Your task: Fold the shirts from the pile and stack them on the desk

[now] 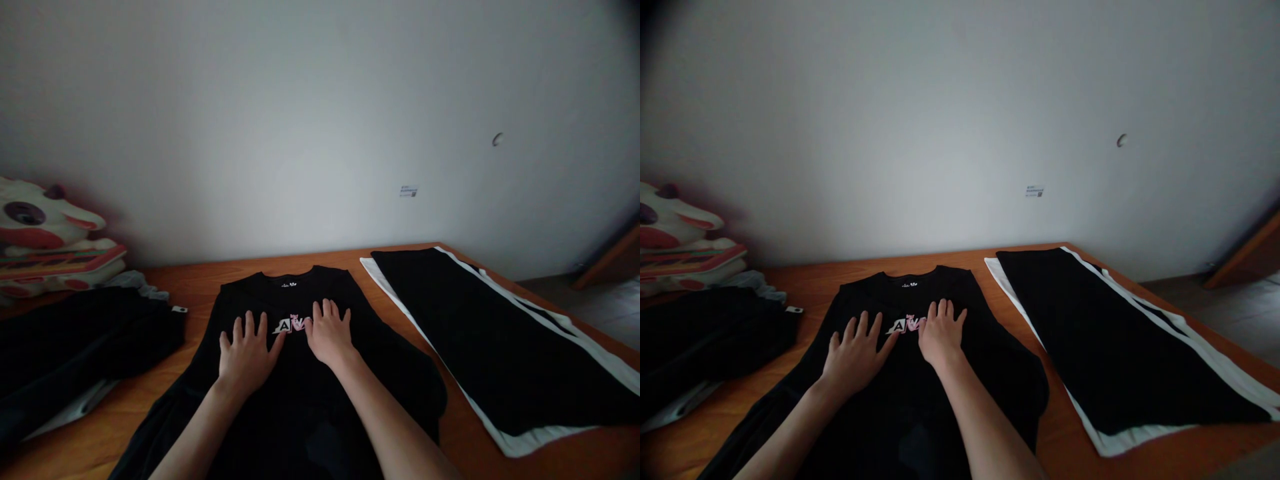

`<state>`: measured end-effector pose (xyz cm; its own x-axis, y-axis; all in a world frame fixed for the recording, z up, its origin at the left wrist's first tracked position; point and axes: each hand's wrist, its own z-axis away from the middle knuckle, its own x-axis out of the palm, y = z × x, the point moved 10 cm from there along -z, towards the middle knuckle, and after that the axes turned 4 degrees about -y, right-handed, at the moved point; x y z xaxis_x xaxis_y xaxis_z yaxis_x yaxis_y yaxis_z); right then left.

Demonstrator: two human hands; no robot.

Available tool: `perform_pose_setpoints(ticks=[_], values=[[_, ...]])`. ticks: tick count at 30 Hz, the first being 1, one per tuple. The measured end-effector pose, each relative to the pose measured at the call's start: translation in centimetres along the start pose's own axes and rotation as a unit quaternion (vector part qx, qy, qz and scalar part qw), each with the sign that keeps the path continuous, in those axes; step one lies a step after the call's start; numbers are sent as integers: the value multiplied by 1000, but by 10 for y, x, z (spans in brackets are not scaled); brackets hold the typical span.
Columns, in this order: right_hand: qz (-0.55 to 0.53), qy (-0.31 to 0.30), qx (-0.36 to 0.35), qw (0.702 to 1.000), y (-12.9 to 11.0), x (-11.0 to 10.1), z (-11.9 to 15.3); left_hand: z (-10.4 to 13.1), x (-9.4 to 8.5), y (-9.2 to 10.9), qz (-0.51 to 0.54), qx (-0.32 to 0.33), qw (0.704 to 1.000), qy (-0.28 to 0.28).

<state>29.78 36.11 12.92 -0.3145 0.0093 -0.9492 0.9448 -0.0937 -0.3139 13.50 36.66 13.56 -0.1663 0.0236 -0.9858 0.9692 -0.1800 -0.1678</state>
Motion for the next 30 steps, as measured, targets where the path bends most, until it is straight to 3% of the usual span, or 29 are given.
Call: perform_pose_setpoints(ticks=[6,11,15,21,30], values=[[-3,-119,-8,993,-6,16,19,18,8,17,-10,39,998,-51],[15,-107,14,994,-7,3,32,18,21,9,36,37,994,-93],[-6,-139,31,990,-3,14,35,16,27,7,78,49,991,-96],[-25,-152,37,987,3,28,24,10,33,4,91,46,992,-71],[-29,-144,12,989,2,27,1,-14,30,-2,88,51,993,-62]])
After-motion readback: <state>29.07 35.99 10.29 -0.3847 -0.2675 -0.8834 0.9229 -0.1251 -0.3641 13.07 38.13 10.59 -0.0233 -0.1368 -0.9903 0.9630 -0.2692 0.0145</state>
